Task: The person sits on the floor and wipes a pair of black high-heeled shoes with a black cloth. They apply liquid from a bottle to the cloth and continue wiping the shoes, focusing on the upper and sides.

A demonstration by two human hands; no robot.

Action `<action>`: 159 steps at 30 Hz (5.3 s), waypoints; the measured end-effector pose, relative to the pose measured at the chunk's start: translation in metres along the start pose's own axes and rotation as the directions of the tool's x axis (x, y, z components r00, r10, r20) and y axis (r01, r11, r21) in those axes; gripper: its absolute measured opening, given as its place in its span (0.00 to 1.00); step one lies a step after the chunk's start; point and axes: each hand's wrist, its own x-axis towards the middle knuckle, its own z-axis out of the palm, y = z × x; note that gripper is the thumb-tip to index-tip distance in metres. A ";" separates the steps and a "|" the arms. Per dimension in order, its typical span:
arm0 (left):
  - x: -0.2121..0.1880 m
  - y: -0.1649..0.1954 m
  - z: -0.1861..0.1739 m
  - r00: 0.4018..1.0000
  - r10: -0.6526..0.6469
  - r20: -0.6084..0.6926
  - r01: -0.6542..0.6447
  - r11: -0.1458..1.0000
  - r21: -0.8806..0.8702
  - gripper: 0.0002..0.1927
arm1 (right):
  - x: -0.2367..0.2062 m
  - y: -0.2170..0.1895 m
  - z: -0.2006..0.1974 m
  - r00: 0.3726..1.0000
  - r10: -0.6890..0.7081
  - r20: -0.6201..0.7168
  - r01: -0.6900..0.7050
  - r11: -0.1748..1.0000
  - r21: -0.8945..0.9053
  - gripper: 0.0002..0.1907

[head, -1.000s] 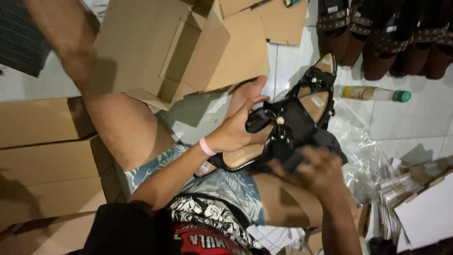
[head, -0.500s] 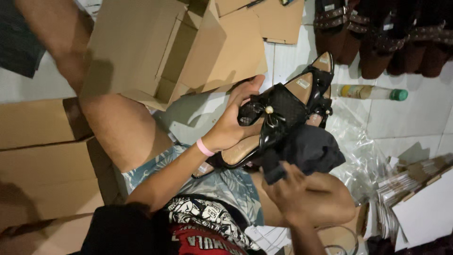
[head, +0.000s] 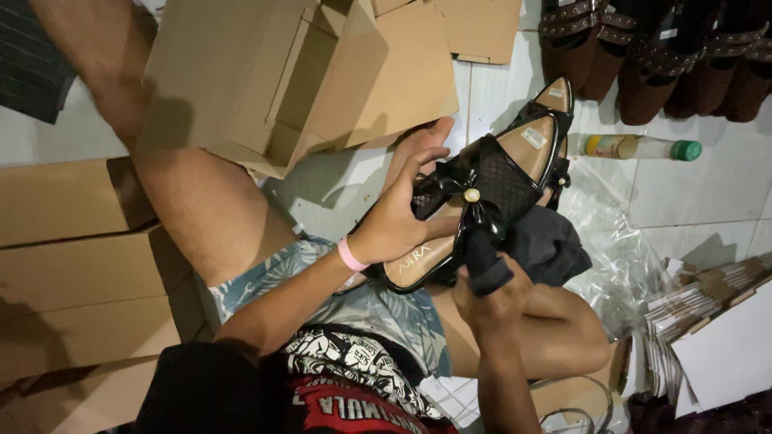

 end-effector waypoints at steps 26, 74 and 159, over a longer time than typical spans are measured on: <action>-0.010 0.050 -0.003 0.972 0.236 0.009 -0.226 0.916 0.331 0.35 | -0.053 0.022 0.001 0.997 -0.012 0.077 0.015 0.999 -0.038 0.12; -0.032 0.075 -0.008 0.838 0.421 0.347 -0.517 0.410 0.751 0.29 | 0.009 0.020 -0.041 0.989 0.127 0.070 -0.115 0.982 -0.153 0.16; -0.034 0.055 0.005 0.969 0.224 0.103 -0.247 0.865 0.437 0.31 | -0.005 0.056 -0.065 0.956 -0.196 0.219 0.174 0.978 0.114 0.17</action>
